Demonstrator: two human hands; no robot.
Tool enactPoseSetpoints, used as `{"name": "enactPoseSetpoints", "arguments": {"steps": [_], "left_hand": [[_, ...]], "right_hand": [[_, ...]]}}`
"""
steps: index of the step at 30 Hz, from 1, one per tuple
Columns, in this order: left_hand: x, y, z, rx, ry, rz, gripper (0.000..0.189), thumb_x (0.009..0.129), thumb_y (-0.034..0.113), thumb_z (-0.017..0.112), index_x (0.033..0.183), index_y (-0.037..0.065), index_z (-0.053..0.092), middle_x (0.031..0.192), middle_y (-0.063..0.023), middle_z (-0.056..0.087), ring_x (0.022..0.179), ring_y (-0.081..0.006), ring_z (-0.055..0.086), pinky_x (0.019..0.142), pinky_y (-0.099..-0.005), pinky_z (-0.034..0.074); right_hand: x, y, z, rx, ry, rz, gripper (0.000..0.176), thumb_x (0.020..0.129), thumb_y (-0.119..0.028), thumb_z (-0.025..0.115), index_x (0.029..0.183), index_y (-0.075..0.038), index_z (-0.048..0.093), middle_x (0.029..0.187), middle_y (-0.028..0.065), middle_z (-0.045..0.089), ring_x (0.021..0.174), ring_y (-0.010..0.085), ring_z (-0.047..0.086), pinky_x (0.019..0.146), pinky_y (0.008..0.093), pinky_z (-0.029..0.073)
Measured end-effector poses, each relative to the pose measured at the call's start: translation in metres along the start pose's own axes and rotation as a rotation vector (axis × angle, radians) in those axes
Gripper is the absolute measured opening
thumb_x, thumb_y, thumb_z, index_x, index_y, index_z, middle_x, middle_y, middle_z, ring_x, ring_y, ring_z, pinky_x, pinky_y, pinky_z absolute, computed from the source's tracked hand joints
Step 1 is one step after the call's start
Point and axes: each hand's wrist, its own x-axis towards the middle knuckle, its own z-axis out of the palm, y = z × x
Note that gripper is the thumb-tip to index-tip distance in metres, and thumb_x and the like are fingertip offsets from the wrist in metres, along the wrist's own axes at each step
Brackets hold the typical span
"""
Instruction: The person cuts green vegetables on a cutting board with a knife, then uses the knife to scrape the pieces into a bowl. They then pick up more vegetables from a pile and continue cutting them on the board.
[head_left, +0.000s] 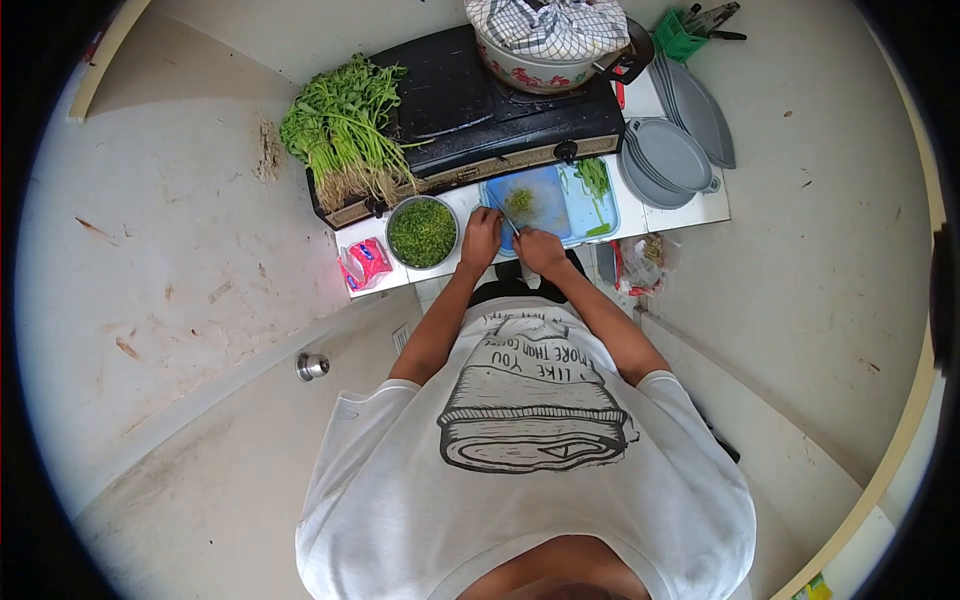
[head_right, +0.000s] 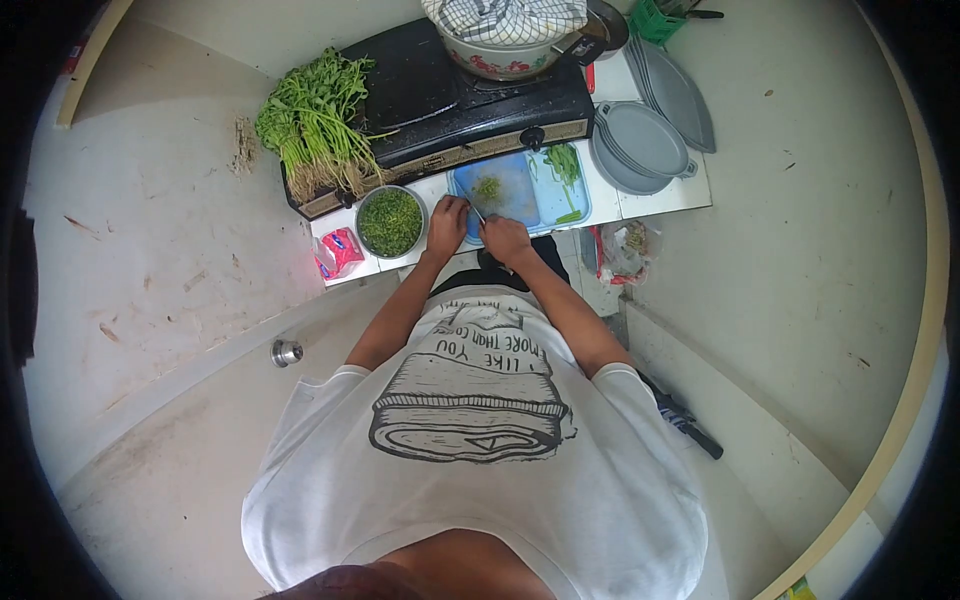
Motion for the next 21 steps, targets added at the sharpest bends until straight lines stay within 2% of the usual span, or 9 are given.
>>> {"name": "enactPoseSetpoints", "arguments": {"steps": [2,5,14,21], "left_hand": [[0.0,-0.002,0.001,-0.018,0.006,0.01,0.01,0.089,0.0,0.064,0.098,0.001,0.069,0.096,-0.0184,0.065,0.091,-0.04,0.065,0.078,-0.048,0.053],[0.001,0.001,-0.002,-0.029,-0.029,-0.025,0.007,0.088,-0.001,0.063,0.094,-0.001,0.068,0.094,-0.0192,0.063,0.091,-0.0393,0.063,0.082,-0.0474,0.052],[0.003,0.005,-0.005,-0.067,-0.071,-0.108,0.009,0.089,-0.001,0.062,0.096,0.001,0.068,0.094,-0.019,0.063,0.091,-0.0401,0.064,0.081,-0.0488,0.052],[0.002,0.005,-0.004,-0.078,-0.067,-0.074,0.01,0.089,-0.001,0.063,0.096,0.001,0.068,0.095,-0.0191,0.063,0.091,-0.0408,0.063,0.081,-0.0488,0.051]], "right_hand": [[-0.002,-0.005,0.0,0.018,0.007,0.061,0.041,0.103,-0.034,0.049,0.091,0.002,0.065,0.08,0.0244,0.071,0.077,0.0413,0.072,0.072,0.051,0.058],[-0.016,-0.002,-0.002,0.01,-0.032,0.053,0.041,0.103,-0.034,0.048,0.092,0.002,0.065,0.081,0.0248,0.071,0.076,0.042,0.072,0.072,0.0513,0.058],[-0.03,0.011,-0.019,0.009,-0.05,0.047,0.044,0.105,-0.036,0.046,0.094,0.002,0.063,0.081,0.0248,0.071,0.075,0.0429,0.071,0.071,0.053,0.058],[-0.031,0.01,-0.006,0.011,-0.06,0.004,0.045,0.104,-0.039,0.046,0.095,0.002,0.063,0.078,0.0243,0.07,0.073,0.0433,0.07,0.07,0.0532,0.058]]}}
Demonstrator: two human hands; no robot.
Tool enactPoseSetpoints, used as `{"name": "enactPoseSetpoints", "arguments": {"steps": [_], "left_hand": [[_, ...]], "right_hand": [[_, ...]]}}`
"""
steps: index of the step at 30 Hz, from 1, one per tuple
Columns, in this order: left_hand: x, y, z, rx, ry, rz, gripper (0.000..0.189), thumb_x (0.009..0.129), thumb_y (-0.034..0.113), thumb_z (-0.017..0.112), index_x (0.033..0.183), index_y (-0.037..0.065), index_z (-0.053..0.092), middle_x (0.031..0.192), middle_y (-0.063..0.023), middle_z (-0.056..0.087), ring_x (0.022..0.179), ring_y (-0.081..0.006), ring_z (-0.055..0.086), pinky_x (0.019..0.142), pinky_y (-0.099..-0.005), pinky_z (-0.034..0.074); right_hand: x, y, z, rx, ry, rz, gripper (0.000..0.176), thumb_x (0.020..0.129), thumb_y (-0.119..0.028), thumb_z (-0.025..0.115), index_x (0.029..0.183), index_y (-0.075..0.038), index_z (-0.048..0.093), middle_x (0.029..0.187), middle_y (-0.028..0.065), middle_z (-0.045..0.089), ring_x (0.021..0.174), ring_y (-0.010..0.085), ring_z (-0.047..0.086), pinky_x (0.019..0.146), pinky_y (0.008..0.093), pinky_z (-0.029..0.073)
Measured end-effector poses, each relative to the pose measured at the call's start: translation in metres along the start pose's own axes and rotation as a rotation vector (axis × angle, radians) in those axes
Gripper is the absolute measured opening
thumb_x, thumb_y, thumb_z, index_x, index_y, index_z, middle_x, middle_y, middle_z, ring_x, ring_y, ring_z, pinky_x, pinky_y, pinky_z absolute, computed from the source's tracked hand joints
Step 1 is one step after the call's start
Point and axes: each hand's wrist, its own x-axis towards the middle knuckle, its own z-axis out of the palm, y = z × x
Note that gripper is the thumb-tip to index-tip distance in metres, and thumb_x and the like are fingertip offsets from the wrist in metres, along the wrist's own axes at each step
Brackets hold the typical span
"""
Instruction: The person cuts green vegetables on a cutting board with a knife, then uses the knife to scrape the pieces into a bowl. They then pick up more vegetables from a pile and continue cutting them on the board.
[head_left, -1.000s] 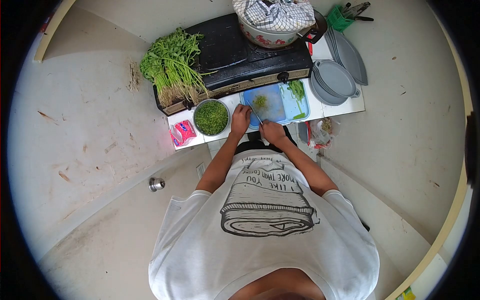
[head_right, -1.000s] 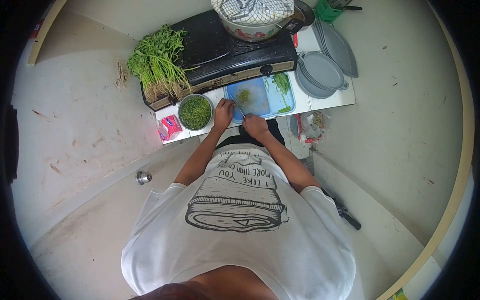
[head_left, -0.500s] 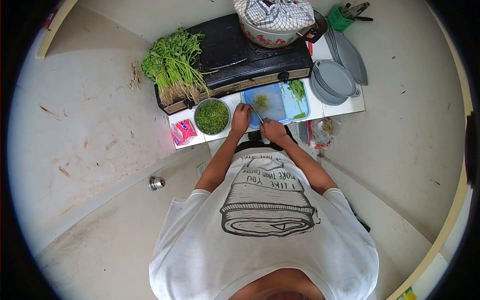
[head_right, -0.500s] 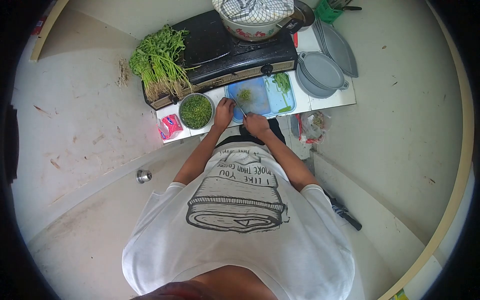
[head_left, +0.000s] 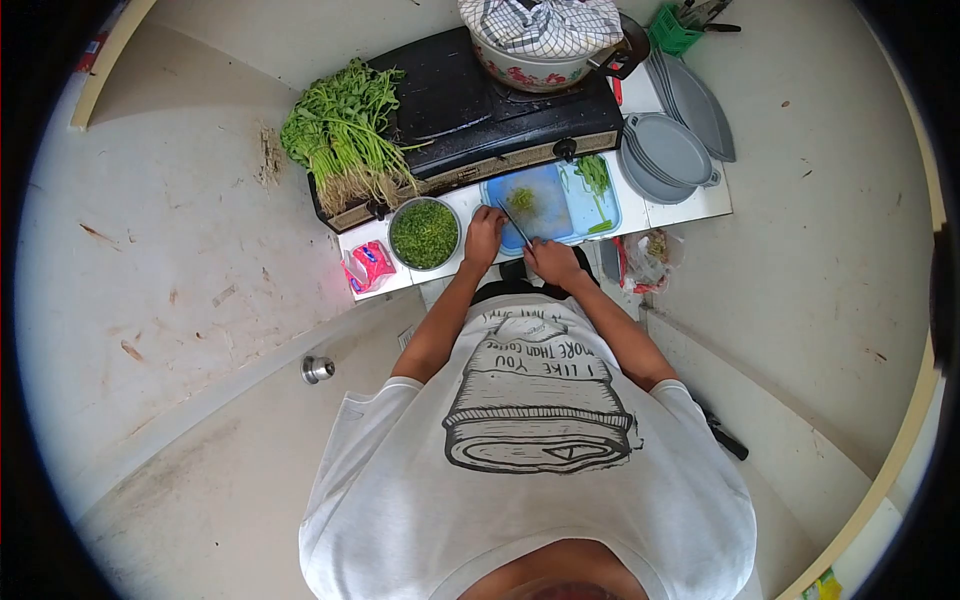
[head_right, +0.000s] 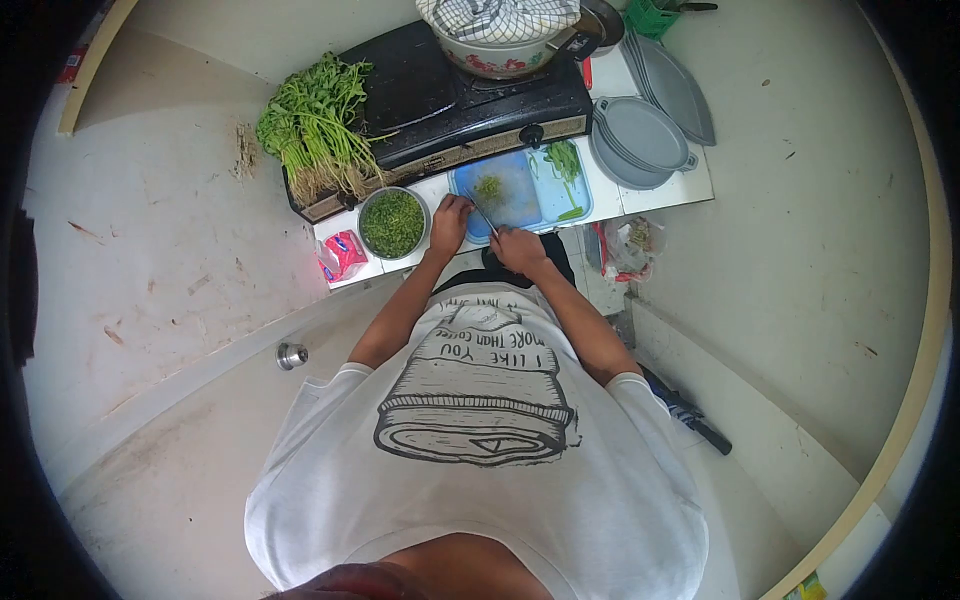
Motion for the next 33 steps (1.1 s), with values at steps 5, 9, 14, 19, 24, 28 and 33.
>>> {"name": "enactPoseSetpoints", "arguments": {"steps": [5,9,14,19,24,28,33], "left_hand": [[0.001,-0.001,0.001,-0.028,-0.005,-0.032,0.008,0.088,0.0,0.065,0.095,0.001,0.069,0.095,-0.0177,0.062,0.088,-0.0409,0.064,0.078,-0.0487,0.052],[0.001,-0.003,-0.001,-0.04,-0.027,-0.026,0.008,0.088,0.0,0.066,0.095,0.001,0.069,0.094,-0.0176,0.062,0.083,-0.0397,0.065,0.074,-0.0473,0.053],[-0.001,-0.008,-0.002,-0.169,0.018,0.063,0.011,0.087,-0.002,0.067,0.096,0.0,0.071,0.092,-0.0181,0.062,0.078,-0.0372,0.067,0.069,-0.0443,0.055],[0.001,-0.008,0.005,-0.041,0.012,-0.007,0.01,0.086,-0.001,0.067,0.095,0.0,0.072,0.089,-0.0175,0.063,0.075,-0.0341,0.067,0.068,-0.0429,0.054],[0.001,-0.009,0.007,0.035,0.034,-0.006,0.01,0.085,0.0,0.067,0.094,0.0,0.073,0.084,-0.0167,0.063,0.069,-0.0312,0.067,0.066,-0.0411,0.054],[0.002,-0.007,0.005,0.015,0.02,-0.022,0.009,0.086,0.0,0.066,0.092,0.0,0.072,0.085,-0.0186,0.063,0.074,-0.0364,0.066,0.069,-0.0445,0.053],[0.002,-0.006,0.004,0.029,0.035,0.035,0.009,0.085,-0.002,0.067,0.092,0.0,0.073,0.083,-0.0171,0.064,0.071,-0.0329,0.067,0.066,-0.0418,0.053]], "right_hand": [[-0.002,0.0,0.001,0.02,0.03,-0.001,0.044,0.104,-0.039,0.047,0.095,0.001,0.064,0.075,0.0237,0.07,0.071,0.0423,0.07,0.067,0.054,0.057],[-0.001,0.003,0.003,0.028,0.026,0.002,0.044,0.104,-0.039,0.047,0.096,0.001,0.064,0.074,0.0234,0.069,0.07,0.0427,0.07,0.067,0.0543,0.057],[0.001,0.002,-0.002,0.009,-0.005,0.005,0.044,0.103,-0.038,0.048,0.093,0.001,0.064,0.075,0.0238,0.07,0.071,0.0422,0.07,0.067,0.054,0.057],[0.001,0.005,0.005,0.031,0.012,0.021,0.044,0.103,-0.039,0.049,0.091,0.001,0.064,0.075,0.0235,0.07,0.071,0.0422,0.07,0.068,0.0539,0.057],[-0.004,-0.001,0.003,0.048,0.039,0.017,0.044,0.103,-0.039,0.049,0.091,0.001,0.064,0.074,0.0229,0.07,0.07,0.0421,0.07,0.067,0.054,0.057],[-0.003,0.0,0.007,0.012,0.024,0.031,0.043,0.103,-0.038,0.05,0.091,0.001,0.064,0.073,0.023,0.069,0.069,0.0419,0.07,0.066,0.0528,0.058],[0.018,0.001,0.018,0.019,0.074,-0.001,0.043,0.103,-0.036,0.05,0.09,0.002,0.064,0.072,0.0226,0.069,0.068,0.0419,0.07,0.065,0.0513,0.058]]}}
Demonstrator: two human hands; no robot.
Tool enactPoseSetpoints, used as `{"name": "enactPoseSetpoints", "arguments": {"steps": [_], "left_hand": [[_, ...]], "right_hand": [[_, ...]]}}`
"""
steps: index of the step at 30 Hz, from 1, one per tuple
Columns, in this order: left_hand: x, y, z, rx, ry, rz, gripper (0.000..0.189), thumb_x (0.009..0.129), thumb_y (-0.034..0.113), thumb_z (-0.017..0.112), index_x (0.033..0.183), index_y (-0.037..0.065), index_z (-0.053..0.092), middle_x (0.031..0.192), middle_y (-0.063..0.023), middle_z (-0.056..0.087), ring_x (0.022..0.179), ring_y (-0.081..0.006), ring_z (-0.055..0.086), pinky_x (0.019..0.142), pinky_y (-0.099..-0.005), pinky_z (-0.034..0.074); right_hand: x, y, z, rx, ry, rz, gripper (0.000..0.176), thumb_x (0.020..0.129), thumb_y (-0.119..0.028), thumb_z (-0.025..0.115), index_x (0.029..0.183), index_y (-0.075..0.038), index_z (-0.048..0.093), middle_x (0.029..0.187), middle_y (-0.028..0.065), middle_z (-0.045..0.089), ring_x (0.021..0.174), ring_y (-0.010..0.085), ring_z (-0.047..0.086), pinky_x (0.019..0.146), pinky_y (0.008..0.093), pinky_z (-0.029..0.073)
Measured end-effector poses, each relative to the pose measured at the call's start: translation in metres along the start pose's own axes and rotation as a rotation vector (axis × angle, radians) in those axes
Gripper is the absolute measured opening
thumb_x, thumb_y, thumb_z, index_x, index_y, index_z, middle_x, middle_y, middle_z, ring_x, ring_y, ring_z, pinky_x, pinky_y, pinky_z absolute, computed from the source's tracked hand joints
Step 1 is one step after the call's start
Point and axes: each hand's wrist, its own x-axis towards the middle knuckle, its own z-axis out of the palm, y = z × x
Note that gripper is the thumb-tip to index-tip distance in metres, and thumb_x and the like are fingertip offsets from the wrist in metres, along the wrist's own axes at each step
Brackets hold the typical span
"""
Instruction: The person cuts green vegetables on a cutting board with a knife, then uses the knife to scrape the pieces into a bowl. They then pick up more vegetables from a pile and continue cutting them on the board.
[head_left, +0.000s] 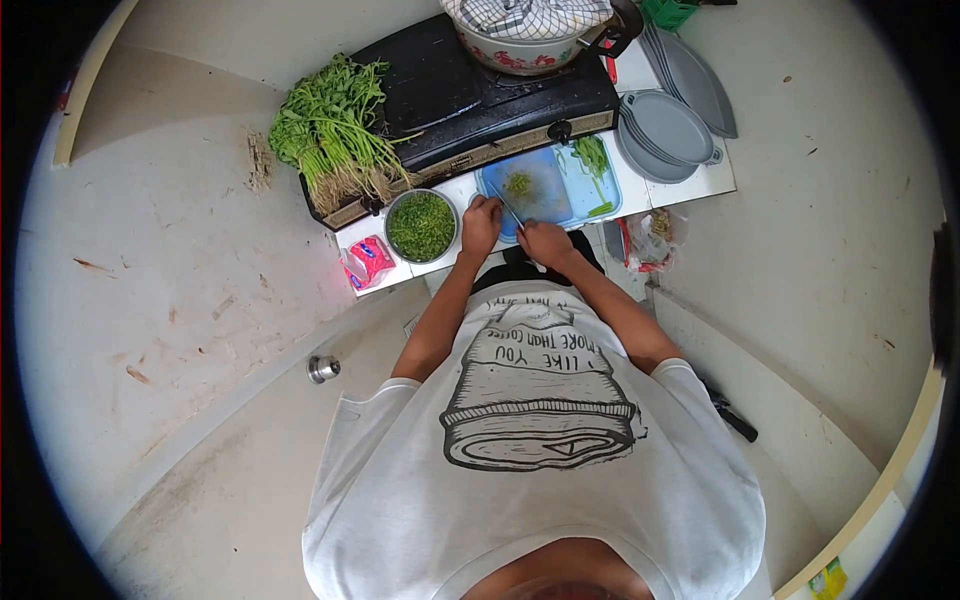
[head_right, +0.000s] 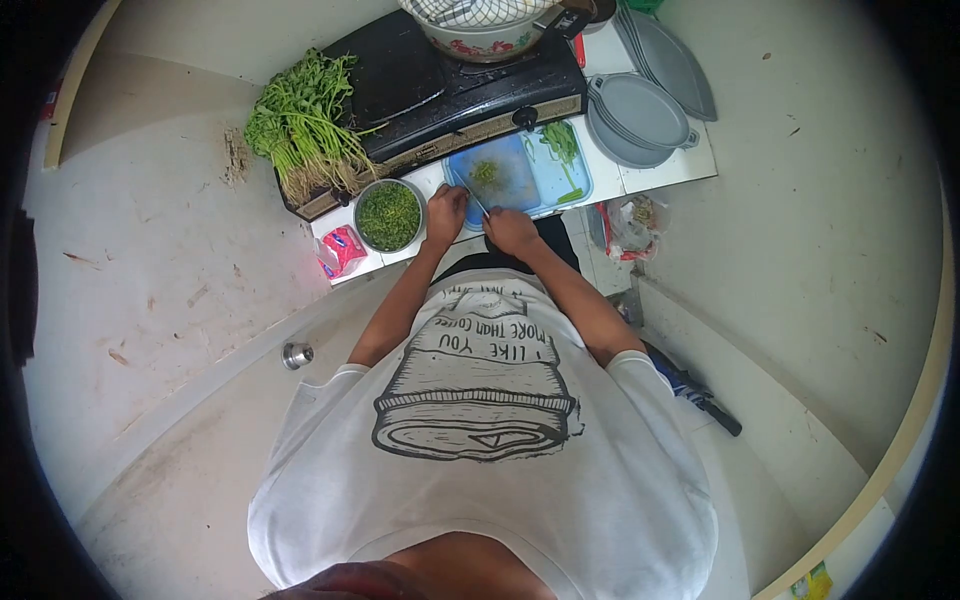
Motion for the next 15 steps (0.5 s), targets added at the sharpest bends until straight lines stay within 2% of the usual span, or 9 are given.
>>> {"name": "enactPoseSetpoints", "arguments": {"steps": [3,5,6,8,12,15], "left_hand": [[0.0,0.003,-0.003,-0.013,-0.011,-0.029,0.01,0.085,-0.002,0.066,0.092,0.0,0.073,0.084,-0.0175,0.065,0.071,-0.0339,0.067,0.067,-0.0422,0.053],[0.001,0.009,-0.007,-0.017,-0.003,-0.02,0.013,0.085,-0.001,0.064,0.093,0.001,0.073,0.086,-0.0199,0.064,0.077,-0.0403,0.066,0.071,-0.0466,0.053],[0.0,0.009,-0.005,-0.018,-0.005,-0.018,0.013,0.085,-0.001,0.064,0.093,0.001,0.073,0.086,-0.0199,0.064,0.077,-0.0403,0.066,0.071,-0.0466,0.053],[-0.001,0.008,-0.001,-0.007,0.028,-0.095,0.012,0.085,-0.001,0.065,0.094,0.0,0.074,0.086,-0.0197,0.065,0.077,-0.0391,0.067,0.071,-0.0456,0.054],[0.0,0.006,-0.002,-0.033,0.025,-0.104,0.012,0.085,-0.002,0.066,0.093,0.0,0.074,0.087,-0.0192,0.066,0.076,-0.0378,0.068,0.071,-0.0444,0.054],[-0.001,0.004,-0.001,0.029,0.045,-0.124,0.009,0.083,0.0,0.069,0.09,0.001,0.076,0.084,-0.0173,0.069,0.076,-0.0326,0.07,0.072,-0.0407,0.055]], "right_hand": [[0.011,-0.007,-0.009,-0.002,0.022,-0.047,0.042,0.103,-0.035,0.05,0.089,0.002,0.064,0.072,0.0227,0.07,0.068,0.0417,0.07,0.065,0.0506,0.058],[0.011,-0.012,-0.018,-0.013,-0.07,0.025,0.045,0.103,-0.037,0.048,0.089,0.001,0.067,0.083,0.0239,0.072,0.078,0.0405,0.073,0.072,0.0508,0.059],[0.009,-0.011,-0.017,-0.014,-0.068,0.028,0.045,0.103,-0.037,0.048,0.089,0.001,0.067,0.083,0.0239,0.072,0.078,0.0405,0.073,0.072,0.0508,0.059],[0.001,-0.008,-0.016,-0.051,-0.108,0.07,0.044,0.103,-0.037,0.049,0.089,0.001,0.067,0.085,0.0235,0.072,0.079,0.0399,0.073,0.073,0.0502,0.059],[-0.012,-0.008,-0.017,-0.048,-0.122,0.095,0.044,0.103,-0.037,0.049,0.09,0.001,0.067,0.086,0.0227,0.073,0.079,0.0394,0.073,0.073,0.0501,0.059],[-0.009,-0.007,-0.014,-0.025,-0.093,0.06,0.044,0.102,-0.038,0.049,0.091,0.001,0.067,0.085,0.0223,0.072,0.078,0.0392,0.073,0.073,0.0498,0.059]]}}
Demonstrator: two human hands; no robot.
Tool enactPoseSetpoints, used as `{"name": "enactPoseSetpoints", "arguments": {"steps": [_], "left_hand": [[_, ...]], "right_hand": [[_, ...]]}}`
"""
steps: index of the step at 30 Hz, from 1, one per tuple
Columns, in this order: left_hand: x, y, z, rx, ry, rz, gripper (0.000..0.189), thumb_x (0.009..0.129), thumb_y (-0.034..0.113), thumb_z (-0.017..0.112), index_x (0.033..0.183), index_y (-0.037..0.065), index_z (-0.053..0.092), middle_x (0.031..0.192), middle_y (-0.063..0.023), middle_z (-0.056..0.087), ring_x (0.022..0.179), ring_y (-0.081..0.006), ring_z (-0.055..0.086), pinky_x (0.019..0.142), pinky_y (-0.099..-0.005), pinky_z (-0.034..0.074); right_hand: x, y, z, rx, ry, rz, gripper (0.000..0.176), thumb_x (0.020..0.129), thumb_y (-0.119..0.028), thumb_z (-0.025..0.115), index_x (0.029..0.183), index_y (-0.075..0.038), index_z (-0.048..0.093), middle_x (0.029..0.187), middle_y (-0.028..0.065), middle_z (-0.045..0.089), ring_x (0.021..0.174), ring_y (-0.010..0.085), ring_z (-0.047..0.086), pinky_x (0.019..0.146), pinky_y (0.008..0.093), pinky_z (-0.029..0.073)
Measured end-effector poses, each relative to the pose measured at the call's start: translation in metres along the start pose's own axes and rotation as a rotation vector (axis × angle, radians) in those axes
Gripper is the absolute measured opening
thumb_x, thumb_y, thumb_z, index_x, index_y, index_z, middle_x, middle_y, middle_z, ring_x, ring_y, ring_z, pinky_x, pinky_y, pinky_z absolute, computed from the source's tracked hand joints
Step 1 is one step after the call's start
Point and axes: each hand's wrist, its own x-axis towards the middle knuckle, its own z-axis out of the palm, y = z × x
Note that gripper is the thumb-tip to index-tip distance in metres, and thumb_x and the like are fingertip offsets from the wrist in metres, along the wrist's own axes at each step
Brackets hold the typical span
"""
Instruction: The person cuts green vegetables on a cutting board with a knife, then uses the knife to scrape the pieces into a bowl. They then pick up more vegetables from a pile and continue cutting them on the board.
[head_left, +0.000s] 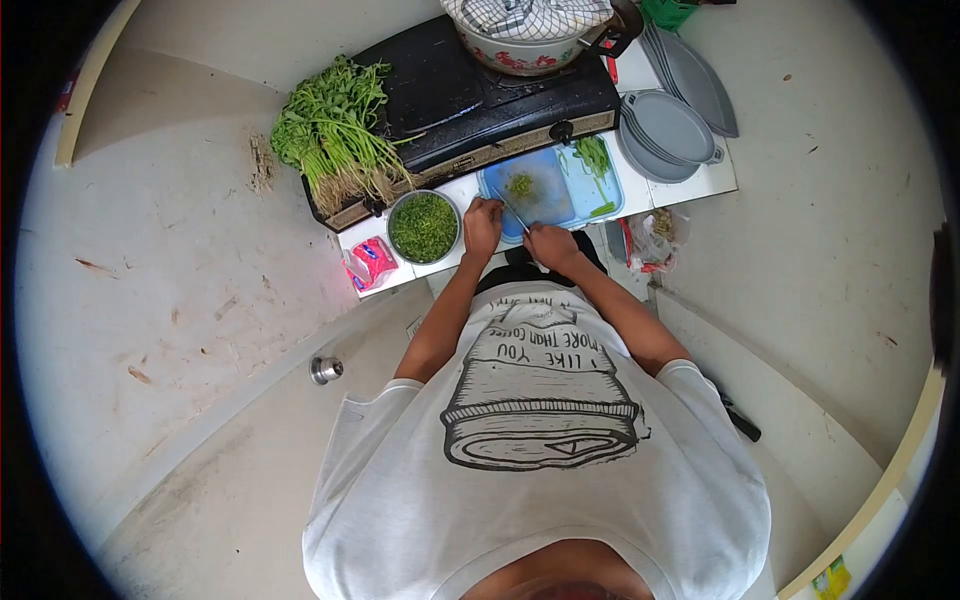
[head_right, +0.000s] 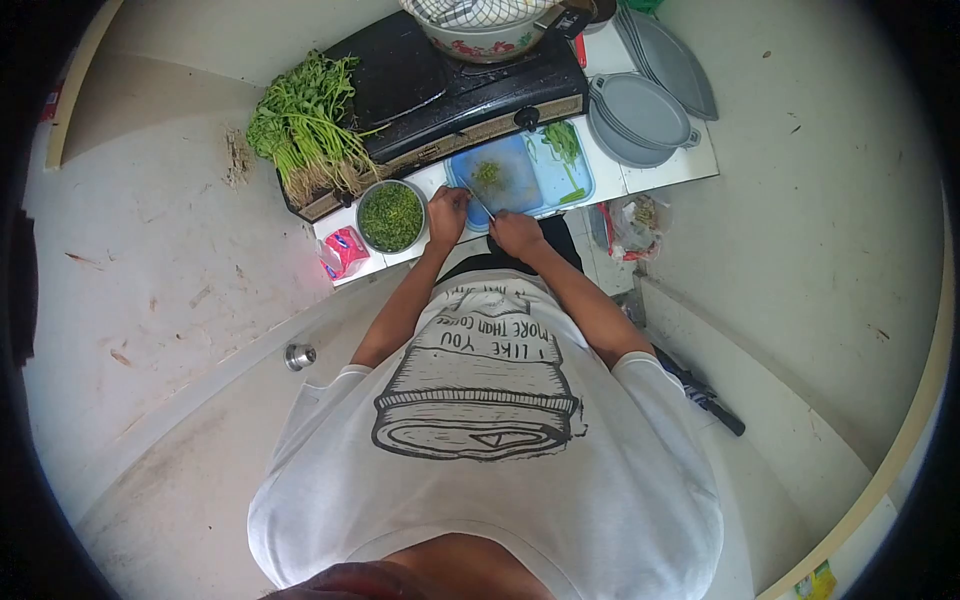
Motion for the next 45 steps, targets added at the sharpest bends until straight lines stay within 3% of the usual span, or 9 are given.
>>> {"name": "enactPoseSetpoints", "arguments": {"steps": [3,5,8,15,21,23,29,35,45], "left_hand": [[0.0,-0.006,0.004,-0.065,-0.001,0.043,0.012,0.084,-0.003,0.068,0.092,0.001,0.076,0.087,-0.0177,0.067,0.076,-0.0361,0.068,0.072,-0.043,0.055],[0.0,-0.004,0.003,-0.068,0.013,0.032,0.01,0.084,-0.001,0.069,0.091,0.0,0.076,0.086,-0.0168,0.07,0.077,-0.0291,0.07,0.072,-0.039,0.056],[-0.002,-0.005,0.002,-0.058,0.008,0.028,0.011,0.084,-0.001,0.069,0.091,0.0,0.076,0.087,-0.0159,0.07,0.075,-0.0276,0.07,0.072,-0.0379,0.056],[-0.001,-0.003,-0.002,-0.163,-0.014,0.017,0.012,0.083,-0.003,0.068,0.092,0.001,0.075,0.086,-0.0154,0.065,0.075,-0.0295,0.068,0.072,-0.0393,0.054],[0.0,0.001,-0.006,-0.14,-0.038,0.014,0.01,0.084,-0.002,0.068,0.092,0.0,0.074,0.086,-0.0153,0.064,0.076,-0.0288,0.068,0.072,-0.039,0.054],[-0.001,-0.002,-0.003,-0.092,-0.015,0.029,0.01,0.084,0.001,0.07,0.092,0.002,0.075,0.089,-0.0149,0.068,0.073,-0.0266,0.068,0.069,-0.0371,0.055],[-0.002,-0.005,-0.002,-0.088,-0.019,0.037,0.01,0.085,0.002,0.071,0.094,0.002,0.075,0.09,-0.0155,0.068,0.076,-0.0274,0.07,0.071,-0.0377,0.055],[-0.002,-0.005,-0.004,-0.131,-0.03,0.028,0.01,0.085,-0.001,0.066,0.092,0.001,0.074,0.087,-0.0159,0.065,0.076,-0.0316,0.068,0.072,-0.0409,0.054],[0.0,-0.007,-0.004,-0.144,-0.05,-0.006,0.006,0.087,0.001,0.069,0.092,0.0,0.073,0.086,-0.0165,0.067,0.072,-0.0293,0.069,0.068,-0.0393,0.055]], "right_hand": [[0.014,-0.002,0.0,-0.03,0.032,-0.021,0.044,0.102,-0.038,0.05,0.092,0.001,0.068,0.085,0.0221,0.073,0.079,0.0388,0.073,0.073,0.0494,0.059],[0.021,-0.006,0.001,-0.033,0.004,0.011,0.044,0.102,-0.037,0.049,0.093,0.001,0.068,0.086,0.0219,0.073,0.079,0.0386,0.073,0.072,0.0492,0.059],[0.015,-0.002,0.005,-0.047,0.033,-0.005,0.044,0.103,-0.037,0.049,0.092,0.001,0.067,0.084,0.0225,0.073,0.079,0.0389,0.073,0.072,0.0494,0.059],[-0.006,0.007,-0.007,-0.013,-0.023,0.049,0.046,0.103,-0.038,0.047,0.092,0.002,0.066,0.082,0.0241,0.072,0.078,0.0402,0.073,0.072,0.0506,0.059],[-0.005,0.001,-0.007,-0.001,-0.001,-0.025,0.047,0.104,-0.038,0.046,0.093,0.002,0.066,0.082,0.0246,0.072,0.076,0.0403,0.072,0.071,0.0512,0.058],[-0.007,0.0,-0.004,-0.024,0.024,-0.053,0.044,0.104,-0.037,0.047,0.092,0.001,0.065,0.075,0.0236,0.07,0.072,0.0421,0.071,0.068,0.0516,0.058],[0.018,-0.017,-0.003,-0.005,0.064,-0.003,0.044,0.103,-0.036,0.049,0.09,0.001,0.068,0.083,0.0222,0.073,0.077,0.039,0.073,0.072,0.0498,0.059],[0.01,-0.013,0.004,-0.041,0.052,0.026,0.043,0.103,-0.036,0.049,0.092,0.001,0.068,0.083,0.0221,0.073,0.078,0.0376,0.074,0.073,0.0485,0.059],[-0.008,-0.006,-0.006,-0.041,0.009,0.028,0.044,0.103,-0.037,0.048,0.093,0.002,0.067,0.082,0.0221,0.073,0.078,0.038,0.074,0.073,0.0488,0.059]]}}
